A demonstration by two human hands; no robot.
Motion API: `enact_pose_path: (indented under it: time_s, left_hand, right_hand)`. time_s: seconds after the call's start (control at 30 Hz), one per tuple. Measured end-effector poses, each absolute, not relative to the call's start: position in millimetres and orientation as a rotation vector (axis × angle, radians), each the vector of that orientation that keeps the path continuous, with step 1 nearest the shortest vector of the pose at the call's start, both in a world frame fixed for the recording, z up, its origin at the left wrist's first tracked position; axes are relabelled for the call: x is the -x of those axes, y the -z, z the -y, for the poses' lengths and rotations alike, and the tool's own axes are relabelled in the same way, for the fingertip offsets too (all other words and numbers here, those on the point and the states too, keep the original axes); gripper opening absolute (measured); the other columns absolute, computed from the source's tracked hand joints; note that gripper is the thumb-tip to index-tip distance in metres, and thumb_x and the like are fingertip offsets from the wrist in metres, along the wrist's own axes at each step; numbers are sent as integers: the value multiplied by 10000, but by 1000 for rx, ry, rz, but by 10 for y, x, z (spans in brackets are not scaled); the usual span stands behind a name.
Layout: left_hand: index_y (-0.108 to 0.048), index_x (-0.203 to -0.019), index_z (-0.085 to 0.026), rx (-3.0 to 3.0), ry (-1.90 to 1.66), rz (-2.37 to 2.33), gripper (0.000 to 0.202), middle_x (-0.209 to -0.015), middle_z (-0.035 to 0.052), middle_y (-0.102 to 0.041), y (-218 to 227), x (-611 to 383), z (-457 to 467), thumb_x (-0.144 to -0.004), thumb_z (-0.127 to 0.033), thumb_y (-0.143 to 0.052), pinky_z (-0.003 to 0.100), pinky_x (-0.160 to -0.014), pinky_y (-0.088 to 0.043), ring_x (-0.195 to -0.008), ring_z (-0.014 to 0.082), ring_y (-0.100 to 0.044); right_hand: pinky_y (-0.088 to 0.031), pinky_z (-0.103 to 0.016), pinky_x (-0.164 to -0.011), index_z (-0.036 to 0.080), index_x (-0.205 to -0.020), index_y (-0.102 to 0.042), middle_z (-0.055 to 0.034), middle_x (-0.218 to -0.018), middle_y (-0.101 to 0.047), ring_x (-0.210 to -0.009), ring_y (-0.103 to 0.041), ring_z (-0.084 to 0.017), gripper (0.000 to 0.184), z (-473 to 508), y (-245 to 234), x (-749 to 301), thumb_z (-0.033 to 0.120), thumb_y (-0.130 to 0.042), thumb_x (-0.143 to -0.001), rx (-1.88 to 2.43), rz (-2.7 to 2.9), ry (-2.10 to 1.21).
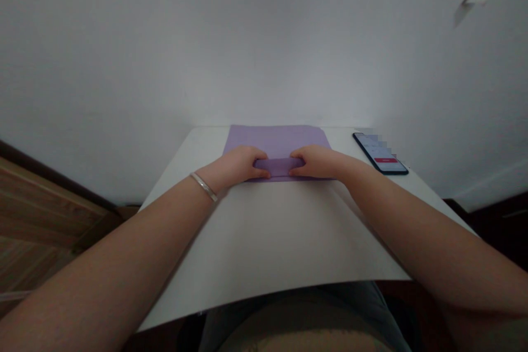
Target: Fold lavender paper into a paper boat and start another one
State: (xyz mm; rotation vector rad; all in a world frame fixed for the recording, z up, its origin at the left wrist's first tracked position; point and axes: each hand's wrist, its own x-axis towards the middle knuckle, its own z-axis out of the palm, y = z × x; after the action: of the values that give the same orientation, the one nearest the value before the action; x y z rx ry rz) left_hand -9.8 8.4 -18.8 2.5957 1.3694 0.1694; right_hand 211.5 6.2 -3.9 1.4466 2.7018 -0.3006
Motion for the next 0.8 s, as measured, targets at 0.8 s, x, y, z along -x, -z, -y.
enact_pose_path:
  time_s: [0.8]
  left_hand:
    - [-703, -969, -178, -2427, -6, -1328, 335, -784, 13, -686, 94, 179, -118, -698, -339, -587, 232, -588, -339, -660, 144, -541]
  right_hand:
    - [-425, -289, -670, 223, -1123, -689, -81, -1071, -718, -868, -645, -240, 451, -212, 19, -1873, 453, -607, -744, -1363, -2618, 445]
